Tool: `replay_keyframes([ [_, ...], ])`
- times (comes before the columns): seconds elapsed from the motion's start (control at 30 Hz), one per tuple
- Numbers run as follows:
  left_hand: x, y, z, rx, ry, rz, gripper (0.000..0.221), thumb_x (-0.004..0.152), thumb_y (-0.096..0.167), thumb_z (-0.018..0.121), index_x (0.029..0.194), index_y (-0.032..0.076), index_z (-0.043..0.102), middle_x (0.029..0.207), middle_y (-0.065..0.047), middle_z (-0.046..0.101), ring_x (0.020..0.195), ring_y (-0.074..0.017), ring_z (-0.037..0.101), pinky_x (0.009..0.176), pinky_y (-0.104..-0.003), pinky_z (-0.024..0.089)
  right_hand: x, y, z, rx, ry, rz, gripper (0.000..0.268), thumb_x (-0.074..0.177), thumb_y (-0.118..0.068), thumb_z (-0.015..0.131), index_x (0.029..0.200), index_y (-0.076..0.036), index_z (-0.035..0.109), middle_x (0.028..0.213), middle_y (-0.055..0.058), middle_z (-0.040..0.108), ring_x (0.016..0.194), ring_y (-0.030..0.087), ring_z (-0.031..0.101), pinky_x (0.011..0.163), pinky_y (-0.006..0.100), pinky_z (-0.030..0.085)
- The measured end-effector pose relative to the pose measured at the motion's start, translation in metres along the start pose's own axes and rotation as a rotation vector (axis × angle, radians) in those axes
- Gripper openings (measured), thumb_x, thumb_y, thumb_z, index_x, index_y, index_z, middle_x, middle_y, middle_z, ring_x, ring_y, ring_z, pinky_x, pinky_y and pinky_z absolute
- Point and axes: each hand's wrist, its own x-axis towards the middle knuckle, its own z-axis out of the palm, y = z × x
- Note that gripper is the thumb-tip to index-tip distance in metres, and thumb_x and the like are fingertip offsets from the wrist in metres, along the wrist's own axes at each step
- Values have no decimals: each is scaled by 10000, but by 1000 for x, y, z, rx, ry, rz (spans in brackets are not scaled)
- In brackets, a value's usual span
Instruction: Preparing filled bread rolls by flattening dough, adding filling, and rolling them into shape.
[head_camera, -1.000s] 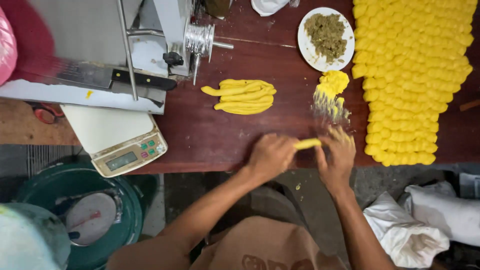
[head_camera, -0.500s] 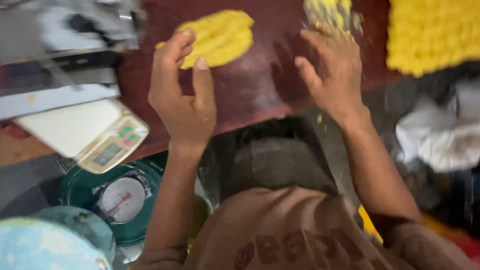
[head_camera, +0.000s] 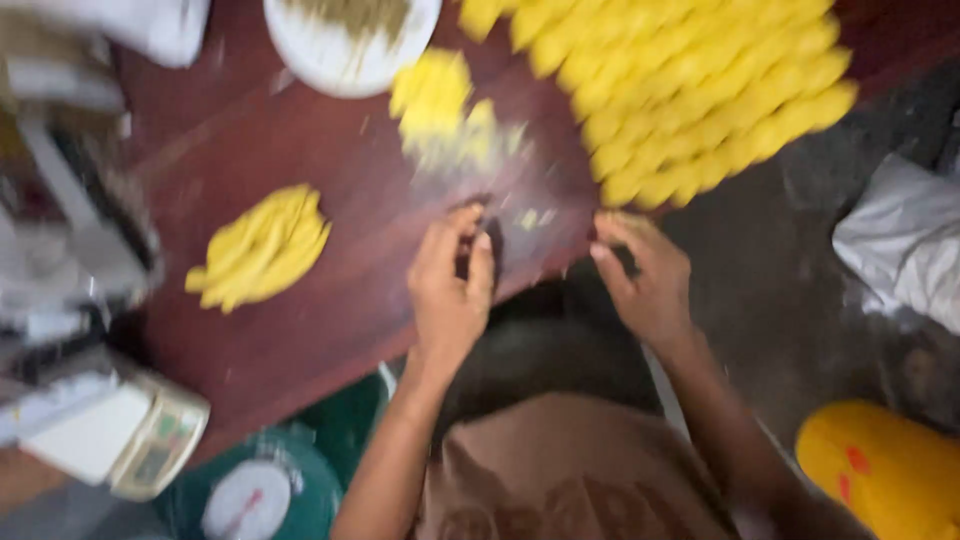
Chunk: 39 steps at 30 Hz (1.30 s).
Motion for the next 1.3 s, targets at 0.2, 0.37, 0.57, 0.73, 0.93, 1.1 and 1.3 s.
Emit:
replay_keyframes([
  [0.2, 95, 2, 106, 169, -18, 322, 297, 947, -63, 616, 1240, -20, 596, 1299, -199, 641, 1170, -406, 656, 1030, -440, 524, 19, 71, -63, 60, 133, 163, 225, 933, 59, 702, 1157, 72, 688, 1043, 145, 697, 803, 240, 610, 767, 344, 497],
  [0.37, 140, -52, 158, 512, 14, 330, 580, 838, 1, 749, 1371, 148, 577, 1399, -143, 489, 1194, -378, 580, 967, -432, 565, 20, 86, -83, 149, 137, 208, 226, 943, 79, 672, 1169, 93, 679, 1061, 162, 702, 850, 239, 628, 807, 320, 505],
  [0.57, 163, -56, 147, 378, -38, 399, 526, 786, 6, 667, 1301, 104, 616, 1282, -143, 529, 1100, -376, 585, 922, -407, 563, 20, 80, -76, 190, 153, 265, 225, 927, 95, 653, 1150, 78, 684, 1023, 129, 695, 771, 193, 613, 732, 289, 499],
  [0.73, 161, -82, 136, 424, -19, 448, 523, 813, -11, 676, 1329, 45, 606, 1371, -155, 520, 1184, -368, 588, 979, -407, 545, 22, 51, -55, 123, 182, 191, 228, 914, 59, 696, 1142, 48, 685, 1004, 109, 703, 747, 186, 612, 694, 292, 492],
  [0.93, 173, -116, 122, 223, -68, 529, 234, 791, 56, 698, 1022, 33, 669, 1126, -129, 601, 1112, -341, 628, 1021, -399, 507, 10, -1, -14, 26, 230, 62, 140, 967, -58, 736, 1098, -17, 763, 991, 167, 768, 935, 412, 730, 837, 484, 551],
  [1.1, 74, -66, 46, -422, -37, 46, 221, 879, 222, 624, 1055, 89, 616, 871, -131, 595, 778, -316, 613, 731, -458, 494, -32, -56, 48, 267, 342, 274, 257, 1022, -97, 625, 1238, 20, 699, 998, 190, 751, 850, 264, 734, 778, 428, 585],
  [1.3, -50, -68, -40, -353, -112, -9, 534, 796, 177, 812, 1297, 85, 656, 1145, -192, 694, 1037, -385, 711, 821, -399, 619, -39, -108, 137, 210, 315, 208, 201, 987, -104, 671, 1132, 28, 714, 946, 236, 729, 882, 406, 734, 737, 498, 575],
])
